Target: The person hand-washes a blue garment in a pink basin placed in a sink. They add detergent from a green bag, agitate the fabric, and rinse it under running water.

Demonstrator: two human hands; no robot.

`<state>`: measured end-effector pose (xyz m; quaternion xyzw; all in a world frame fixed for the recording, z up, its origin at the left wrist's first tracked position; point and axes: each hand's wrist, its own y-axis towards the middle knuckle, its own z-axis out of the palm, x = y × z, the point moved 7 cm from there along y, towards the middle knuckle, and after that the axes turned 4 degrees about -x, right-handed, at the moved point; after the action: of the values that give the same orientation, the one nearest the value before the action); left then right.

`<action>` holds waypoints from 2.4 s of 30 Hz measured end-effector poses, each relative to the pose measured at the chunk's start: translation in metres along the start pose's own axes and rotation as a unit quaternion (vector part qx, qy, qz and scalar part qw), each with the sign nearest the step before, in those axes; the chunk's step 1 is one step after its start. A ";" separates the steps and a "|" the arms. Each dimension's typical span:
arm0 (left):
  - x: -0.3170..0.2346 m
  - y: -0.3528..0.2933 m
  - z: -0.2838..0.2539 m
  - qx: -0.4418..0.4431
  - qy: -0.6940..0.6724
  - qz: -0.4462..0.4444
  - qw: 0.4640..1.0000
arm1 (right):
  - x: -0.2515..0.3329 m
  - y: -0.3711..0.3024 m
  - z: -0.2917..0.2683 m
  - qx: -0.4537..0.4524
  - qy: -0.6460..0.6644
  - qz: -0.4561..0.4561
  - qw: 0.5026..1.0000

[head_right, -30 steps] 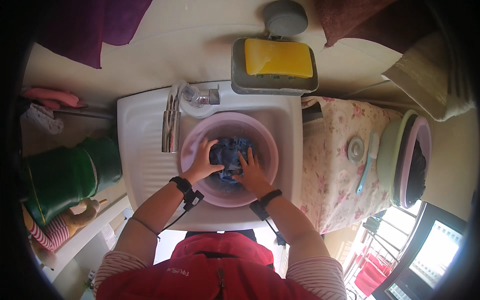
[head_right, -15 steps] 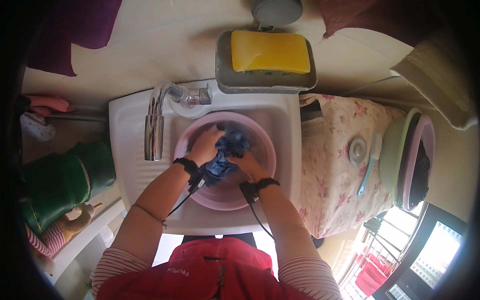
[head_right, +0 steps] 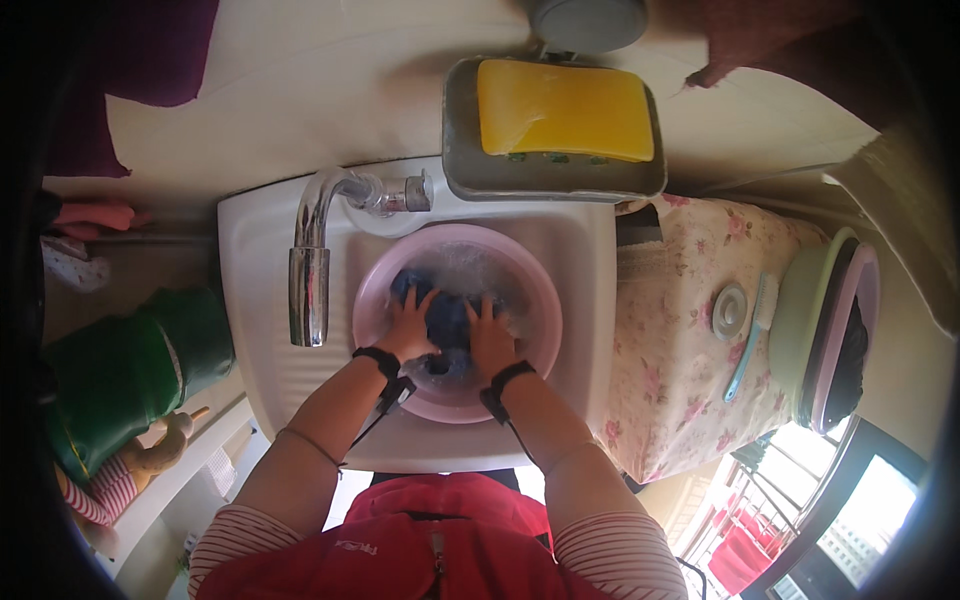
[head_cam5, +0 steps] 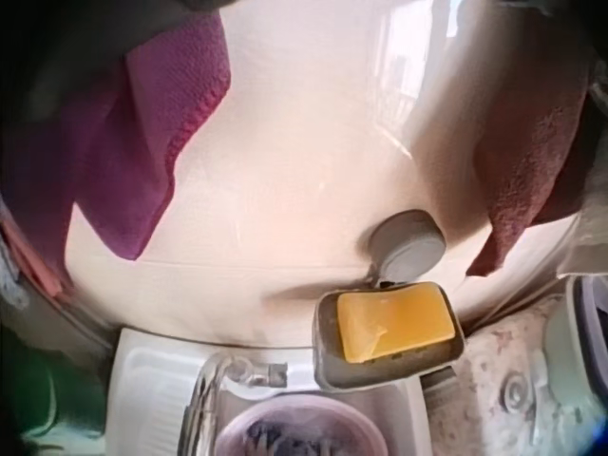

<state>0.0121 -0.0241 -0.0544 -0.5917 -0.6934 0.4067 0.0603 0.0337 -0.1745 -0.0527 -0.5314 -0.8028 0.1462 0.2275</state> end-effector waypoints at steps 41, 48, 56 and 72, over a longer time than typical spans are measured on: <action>-0.046 -0.064 -0.053 -0.150 -0.157 0.206 0.954 | 0.003 -0.057 -0.052 0.031 0.294 -0.088 0.951; 0.019 -0.003 0.027 -0.013 -0.200 -0.042 0.979 | 0.015 -0.024 -0.002 -0.061 0.222 -0.046 0.972; 0.030 0.039 0.013 -0.062 -0.266 -0.039 0.961 | -0.010 0.027 -0.010 -0.008 0.352 -0.043 0.935; -0.056 -0.086 -0.074 -0.130 -0.023 0.414 0.901 | -0.003 -0.028 -0.080 -0.032 0.262 -0.135 0.955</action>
<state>0.0038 -0.0341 0.0714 -0.8186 -0.4337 0.3146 -0.2071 0.0544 -0.1884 0.0284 -0.4451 -0.7831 -0.0559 0.4307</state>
